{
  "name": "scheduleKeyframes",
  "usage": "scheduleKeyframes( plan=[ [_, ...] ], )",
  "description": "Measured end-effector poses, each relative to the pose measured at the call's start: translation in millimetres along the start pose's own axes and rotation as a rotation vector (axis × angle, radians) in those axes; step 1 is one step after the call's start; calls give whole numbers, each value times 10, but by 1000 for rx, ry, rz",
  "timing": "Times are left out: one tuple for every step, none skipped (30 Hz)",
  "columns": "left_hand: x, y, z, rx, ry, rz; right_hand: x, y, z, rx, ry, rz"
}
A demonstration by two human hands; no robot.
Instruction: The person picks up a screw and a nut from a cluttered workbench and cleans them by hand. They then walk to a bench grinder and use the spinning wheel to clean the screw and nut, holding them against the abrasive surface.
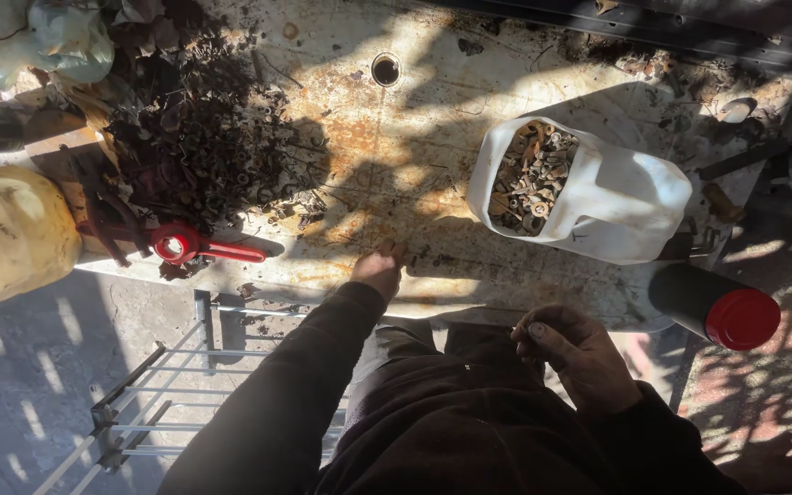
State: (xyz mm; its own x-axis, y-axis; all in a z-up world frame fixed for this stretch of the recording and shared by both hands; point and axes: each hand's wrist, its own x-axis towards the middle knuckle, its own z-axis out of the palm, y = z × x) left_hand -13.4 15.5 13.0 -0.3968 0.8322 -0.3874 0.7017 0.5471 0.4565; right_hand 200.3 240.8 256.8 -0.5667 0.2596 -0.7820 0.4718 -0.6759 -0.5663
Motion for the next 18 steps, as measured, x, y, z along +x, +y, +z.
scheduleKeyframes(
  plan=[
    [31, 103, -286, -288, -185, -233, -14, 5, -20, 7, 0, -11],
    [54, 201, -570, -575, -373, -467, -22, 16, -38, 15, -3, -22],
    [52, 164, -501, -573, -376, -464, -34, 16, -42, 18, 0, -23],
    [39, 129, -431, -579, -366, -492, -49, 16, -45, 13, 16, -26],
    [27, 92, -361, -585, -357, -521, -61, 18, -49, 8, 31, -29],
    [-5, 19, -188, -583, -359, -519, -64, 30, -61, 11, 33, -29],
    [-37, -55, -15, -254, -180, -283, -66, 43, -73, 7, 23, -27],
    [-71, -124, 158, 70, -2, -42, -71, 51, -87, 3, 14, -24],
    [-94, -138, 209, 70, -5, -41, -63, 111, -86, 5, 16, -23],
    [-116, -157, 260, 50, 43, -57, -49, 170, -86, 27, 89, -67],
    [-141, -178, 311, 29, 90, -73, -36, 231, -82, 48, 164, -110],
    [-156, -198, 401, 30, 88, -75, -47, 224, -83, 49, 162, -107],
    [-171, -221, 489, 41, 105, -82, -58, 216, -82, 67, 154, -98],
    [-169, -251, 569, 54, 125, -88, -59, 202, -77, 84, 146, -92],
    [-179, -254, 550, 55, 125, -88, -58, 184, -58, 85, 144, -92],
    [-189, -243, 537, 23, 119, -107, -68, 164, -45, 95, 130, -93],
    [-198, -230, 522, -10, 113, -127, -80, 141, -33, 105, 116, -93],
    [-229, -182, 406, -10, 116, -123, -89, 120, -30, 105, 117, -97]
  ],
)
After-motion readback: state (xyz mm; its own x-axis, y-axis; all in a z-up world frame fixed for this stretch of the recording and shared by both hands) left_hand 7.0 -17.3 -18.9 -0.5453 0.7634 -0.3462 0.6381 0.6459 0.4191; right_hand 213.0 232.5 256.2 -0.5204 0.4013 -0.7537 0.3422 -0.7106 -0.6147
